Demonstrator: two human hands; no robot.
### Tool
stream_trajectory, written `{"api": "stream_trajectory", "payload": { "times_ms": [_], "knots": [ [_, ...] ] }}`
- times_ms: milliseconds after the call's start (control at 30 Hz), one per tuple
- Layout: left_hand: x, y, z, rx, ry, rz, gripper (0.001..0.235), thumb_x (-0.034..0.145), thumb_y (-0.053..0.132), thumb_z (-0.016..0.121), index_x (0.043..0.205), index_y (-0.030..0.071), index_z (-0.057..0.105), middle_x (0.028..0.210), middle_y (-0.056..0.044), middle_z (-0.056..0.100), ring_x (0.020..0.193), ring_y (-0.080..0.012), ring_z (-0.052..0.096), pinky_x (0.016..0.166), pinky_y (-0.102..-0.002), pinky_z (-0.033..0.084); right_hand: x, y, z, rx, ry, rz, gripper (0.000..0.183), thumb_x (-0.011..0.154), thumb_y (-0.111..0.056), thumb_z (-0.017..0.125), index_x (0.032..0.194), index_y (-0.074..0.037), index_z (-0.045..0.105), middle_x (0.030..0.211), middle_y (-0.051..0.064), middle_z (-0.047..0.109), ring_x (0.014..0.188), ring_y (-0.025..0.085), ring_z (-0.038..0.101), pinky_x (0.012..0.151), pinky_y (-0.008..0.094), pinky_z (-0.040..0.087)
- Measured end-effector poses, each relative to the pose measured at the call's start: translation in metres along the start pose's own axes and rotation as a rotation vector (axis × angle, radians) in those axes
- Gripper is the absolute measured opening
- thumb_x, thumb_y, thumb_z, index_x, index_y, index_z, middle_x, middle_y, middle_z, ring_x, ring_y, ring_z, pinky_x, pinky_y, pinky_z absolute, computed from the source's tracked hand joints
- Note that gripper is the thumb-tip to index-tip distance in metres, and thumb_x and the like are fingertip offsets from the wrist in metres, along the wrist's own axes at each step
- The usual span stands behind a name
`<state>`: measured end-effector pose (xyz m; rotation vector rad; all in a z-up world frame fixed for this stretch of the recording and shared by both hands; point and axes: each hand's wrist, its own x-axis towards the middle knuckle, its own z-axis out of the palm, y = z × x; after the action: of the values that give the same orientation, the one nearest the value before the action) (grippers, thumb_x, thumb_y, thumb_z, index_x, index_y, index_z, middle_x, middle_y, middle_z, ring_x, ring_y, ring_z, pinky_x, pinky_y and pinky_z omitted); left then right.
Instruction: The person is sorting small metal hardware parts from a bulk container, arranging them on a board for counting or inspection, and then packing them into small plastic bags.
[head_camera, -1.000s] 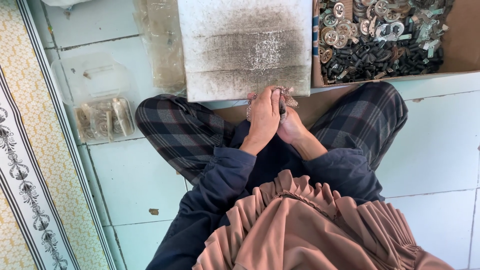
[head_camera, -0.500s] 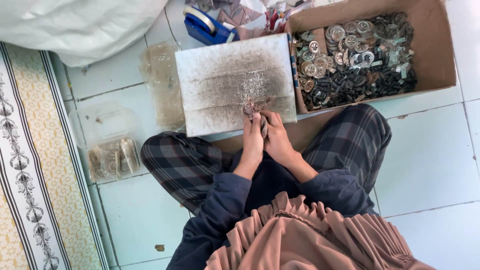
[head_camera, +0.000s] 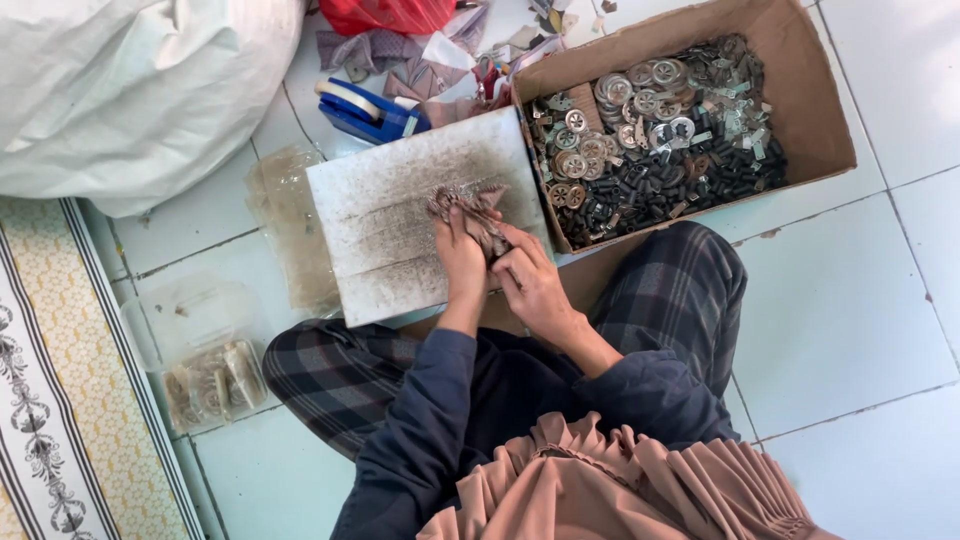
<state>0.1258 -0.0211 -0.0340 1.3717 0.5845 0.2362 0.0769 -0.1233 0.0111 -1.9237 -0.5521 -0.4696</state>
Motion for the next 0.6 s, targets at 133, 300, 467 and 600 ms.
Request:
{"api": "stream_trajectory", "payload": {
  "times_ms": [133, 300, 467, 600],
  "knots": [
    [0.075, 0.008, 0.023, 0.016, -0.077, 0.104, 0.037, 0.116, 0.029, 0.037, 0.139, 0.002, 0.047, 0.111, -0.021, 0.074, 0.094, -0.0299, 0.078, 0.088, -0.044, 0.061, -0.002, 0.013, -0.009, 0.016, 0.027, 0.065, 0.018, 0.093, 0.005, 0.069, 0.109, -0.005, 0.067, 0.135, 0.021, 0.061, 0.119, 0.042, 0.065, 0.093, 0.05, 0.056],
    [0.191, 0.028, 0.06, 0.274, 0.07, 0.362, 0.069, 0.108, 0.045, 0.037, 0.157, -0.002, 0.03, 0.164, -0.024, 0.037, 0.152, -0.0402, 0.036, 0.124, -0.046, 0.032, 0.002, 0.035, -0.037, 0.06, 0.005, 0.225, 0.015, 0.103, 0.002, 0.058, 0.111, -0.005, 0.068, 0.139, 0.019, 0.055, 0.11, 0.027, 0.067, 0.098, 0.04, 0.055],
    [0.225, 0.039, 0.092, 0.423, -0.188, 0.25, 0.089, 0.103, 0.065, 0.034, 0.164, 0.008, 0.003, 0.173, -0.023, 0.01, 0.16, -0.043, 0.012, 0.128, -0.058, 0.018, 0.01, 0.056, -0.068, 0.003, 0.054, 0.361, 0.014, 0.102, 0.0, 0.06, 0.109, -0.006, 0.07, 0.13, 0.017, 0.06, 0.123, 0.027, 0.062, 0.089, 0.034, 0.054],
    [0.194, 0.041, 0.121, 0.84, -0.256, 0.307, 0.065, 0.111, 0.036, 0.057, 0.163, 0.025, 0.02, 0.174, -0.015, 0.01, 0.161, -0.0332, 0.007, 0.126, -0.064, 0.024, 0.022, 0.083, -0.104, -0.117, 0.029, 0.558, 0.015, 0.103, -0.002, 0.061, 0.112, -0.006, 0.072, 0.128, 0.015, 0.06, 0.083, 0.018, 0.058, 0.074, 0.033, 0.05]
  ]
}}
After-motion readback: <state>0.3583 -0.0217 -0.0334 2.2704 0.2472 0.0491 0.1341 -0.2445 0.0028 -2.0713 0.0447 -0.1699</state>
